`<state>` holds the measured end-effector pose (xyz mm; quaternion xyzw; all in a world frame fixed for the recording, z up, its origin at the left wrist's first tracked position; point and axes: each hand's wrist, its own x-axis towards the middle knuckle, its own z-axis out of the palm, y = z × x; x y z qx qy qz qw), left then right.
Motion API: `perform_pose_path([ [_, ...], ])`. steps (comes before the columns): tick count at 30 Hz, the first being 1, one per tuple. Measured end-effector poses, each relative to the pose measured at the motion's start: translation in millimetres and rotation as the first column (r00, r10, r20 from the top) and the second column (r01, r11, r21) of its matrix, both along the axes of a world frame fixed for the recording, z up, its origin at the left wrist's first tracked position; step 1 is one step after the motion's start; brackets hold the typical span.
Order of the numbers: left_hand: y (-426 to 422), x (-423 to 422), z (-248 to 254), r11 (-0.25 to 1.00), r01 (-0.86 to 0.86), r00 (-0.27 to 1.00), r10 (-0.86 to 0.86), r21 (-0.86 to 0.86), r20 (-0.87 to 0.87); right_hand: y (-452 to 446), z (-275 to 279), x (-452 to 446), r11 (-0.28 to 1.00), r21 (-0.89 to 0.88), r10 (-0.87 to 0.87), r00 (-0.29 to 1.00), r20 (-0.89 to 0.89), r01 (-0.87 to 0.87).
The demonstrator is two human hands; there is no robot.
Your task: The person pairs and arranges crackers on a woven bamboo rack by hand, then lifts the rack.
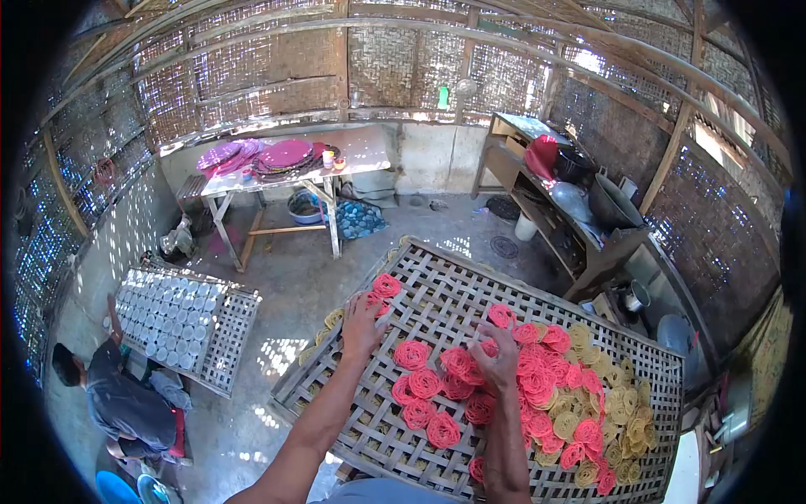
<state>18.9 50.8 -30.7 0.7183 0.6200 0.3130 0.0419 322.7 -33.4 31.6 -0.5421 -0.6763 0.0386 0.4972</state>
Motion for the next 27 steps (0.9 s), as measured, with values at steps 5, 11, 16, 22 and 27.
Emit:
perform_pose_path([
  [5, 13, -10, 5, 1.000, 0.024, 0.993, -0.023, -0.006, 0.112, -23, 9, -37, 0.896, -0.412, 0.273, 0.936, 0.220, -0.164],
  [11, 17, -5, -8, 0.989, -0.025, 0.998, 0.016, 0.143, 0.063, -59, -12, -33, 0.953, -0.257, 0.278, 0.807, 0.522, -0.162],
  [16, 16, -7, -7, 0.984, -0.002, 0.995, -0.015, 0.179, 0.095, -70, -3, -9, 0.939, -0.326, 0.263, 0.836, 0.482, -0.108],
  [22, 13, -4, 22, 0.987, -0.021, 0.979, -0.011, 0.158, 0.204, -77, 3, -6, 0.991, -0.122, 0.097, 0.884, 0.456, -0.046],
  [27, 10, 3, 33, 0.984, 0.018, 0.851, -0.108, 0.176, 0.515, -66, -4, -3, 0.998, -0.053, -0.011, 0.932, 0.362, 0.032],
])
